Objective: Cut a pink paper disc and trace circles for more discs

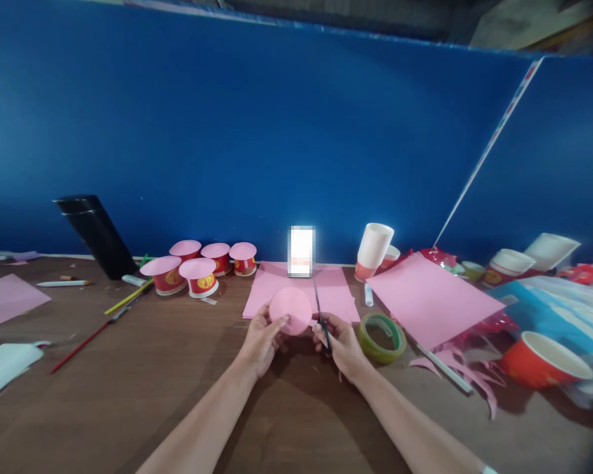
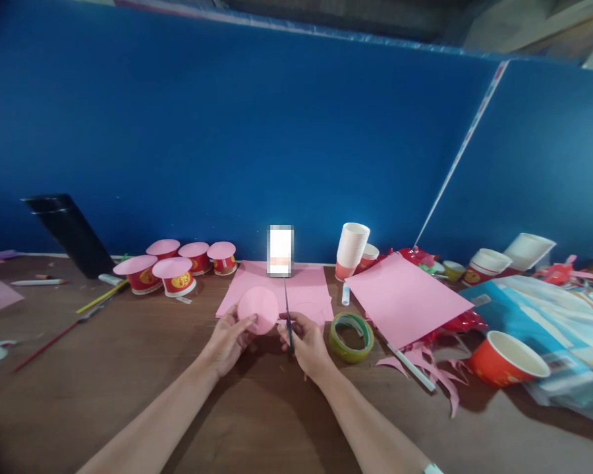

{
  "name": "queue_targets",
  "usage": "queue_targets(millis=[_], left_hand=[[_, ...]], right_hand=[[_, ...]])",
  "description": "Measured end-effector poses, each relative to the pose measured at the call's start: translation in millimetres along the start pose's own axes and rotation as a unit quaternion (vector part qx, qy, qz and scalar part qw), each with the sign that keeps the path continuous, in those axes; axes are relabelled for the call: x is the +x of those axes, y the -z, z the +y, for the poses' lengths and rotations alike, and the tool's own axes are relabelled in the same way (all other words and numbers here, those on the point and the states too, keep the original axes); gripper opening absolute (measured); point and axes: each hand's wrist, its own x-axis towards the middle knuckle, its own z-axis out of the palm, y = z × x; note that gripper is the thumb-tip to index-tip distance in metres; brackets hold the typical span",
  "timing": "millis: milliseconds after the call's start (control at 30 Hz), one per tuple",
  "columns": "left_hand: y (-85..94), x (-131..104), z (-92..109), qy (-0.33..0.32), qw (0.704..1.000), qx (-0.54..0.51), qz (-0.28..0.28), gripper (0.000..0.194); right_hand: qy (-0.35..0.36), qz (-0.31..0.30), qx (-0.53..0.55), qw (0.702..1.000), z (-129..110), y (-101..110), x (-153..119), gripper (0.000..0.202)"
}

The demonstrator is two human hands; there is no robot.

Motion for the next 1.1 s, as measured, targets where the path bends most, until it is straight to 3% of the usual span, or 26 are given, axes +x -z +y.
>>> queue_targets(millis=[133, 600, 800, 1100], left_hand=[[1.5, 2.4, 1.1, 0.001, 0.999, -0.008, 0.038, 0.038], [3.6, -0.3, 0.7, 0.003, 1.000, -0.010, 0.009, 0.030], [2.1, -2.4, 1.7, 0.017, 0.999, 0.017, 0.032, 0.027], [4.7, 0.5, 1.0, 0.010, 0.999, 0.033, 0.036, 0.033]], right_hand=[[0.000, -0.008, 0.002, 1.000, -0.2, 0.5, -0.6, 0.045], [0.034, -0.087, -0.015, 0.996, 6.1, 2.3, -6.0, 0.039], [0.041, -0.110, -0.033, 0.992, 1.5, 0.2, -8.5, 0.035], [0.033, -0.100, -0.033, 0.994, 9.7, 1.3, -5.8, 0.035]])
